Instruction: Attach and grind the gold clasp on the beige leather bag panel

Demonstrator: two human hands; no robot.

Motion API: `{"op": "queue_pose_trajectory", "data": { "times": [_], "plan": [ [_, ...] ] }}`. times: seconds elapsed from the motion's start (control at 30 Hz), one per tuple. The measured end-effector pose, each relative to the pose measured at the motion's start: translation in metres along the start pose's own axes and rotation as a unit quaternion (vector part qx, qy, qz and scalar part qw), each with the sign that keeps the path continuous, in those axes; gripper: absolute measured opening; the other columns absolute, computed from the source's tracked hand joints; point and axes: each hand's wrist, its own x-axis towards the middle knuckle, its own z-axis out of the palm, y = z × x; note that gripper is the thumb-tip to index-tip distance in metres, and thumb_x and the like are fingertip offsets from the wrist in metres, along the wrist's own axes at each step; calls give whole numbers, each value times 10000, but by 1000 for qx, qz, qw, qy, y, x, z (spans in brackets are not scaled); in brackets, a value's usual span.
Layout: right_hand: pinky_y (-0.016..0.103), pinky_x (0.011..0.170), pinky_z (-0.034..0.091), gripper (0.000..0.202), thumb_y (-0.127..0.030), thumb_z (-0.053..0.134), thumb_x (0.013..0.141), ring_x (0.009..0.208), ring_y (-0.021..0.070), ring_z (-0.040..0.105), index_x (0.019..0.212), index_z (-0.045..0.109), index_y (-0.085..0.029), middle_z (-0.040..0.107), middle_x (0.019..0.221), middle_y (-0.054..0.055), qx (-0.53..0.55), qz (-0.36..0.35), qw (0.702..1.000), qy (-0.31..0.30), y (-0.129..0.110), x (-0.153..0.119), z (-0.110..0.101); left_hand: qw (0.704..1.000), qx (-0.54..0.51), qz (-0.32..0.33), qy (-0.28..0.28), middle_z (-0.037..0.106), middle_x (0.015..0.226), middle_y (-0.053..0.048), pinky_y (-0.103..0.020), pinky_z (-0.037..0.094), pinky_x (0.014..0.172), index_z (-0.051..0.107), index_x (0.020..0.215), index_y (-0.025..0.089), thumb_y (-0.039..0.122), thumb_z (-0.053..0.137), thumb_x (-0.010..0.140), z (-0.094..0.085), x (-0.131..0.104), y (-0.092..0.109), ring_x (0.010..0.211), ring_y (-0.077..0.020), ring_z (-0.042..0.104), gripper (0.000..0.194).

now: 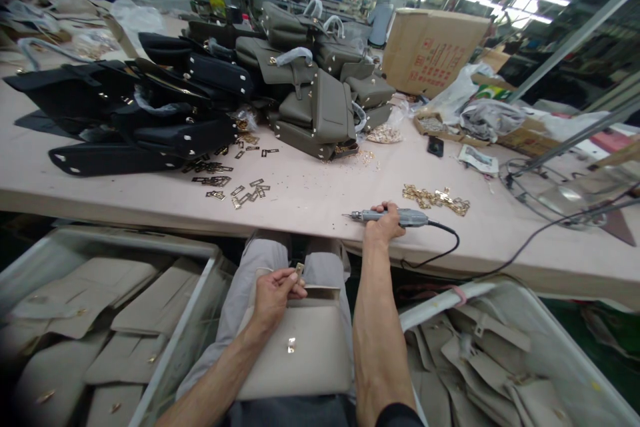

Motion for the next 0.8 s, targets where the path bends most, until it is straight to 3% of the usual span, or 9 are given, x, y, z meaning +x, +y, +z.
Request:
{"op": "queue_pose_trajectory", "data": {
  "times": [0.43,0.8],
  "plan": [
    [175,418,533,235,-32,635,788,514,96,519,838,468,-188,583,759,-23,-13,-9,1000,-2,4,8,-2,1000,-5,3,0,737,758,-139,-320,628,546,696,991,56,513,831,772,1,0,1,565,-241,712,525],
    [182,401,515,322,1,607,782,504,101,508,838,384,-224,584,762,-34,-8,-4,1000,5,1,6,1,1000,-7,4,5,740,760,-138,-309,624,539,690,999,57,498,830,775,0,0,-1,569,-243,717,514]
  ]
}}
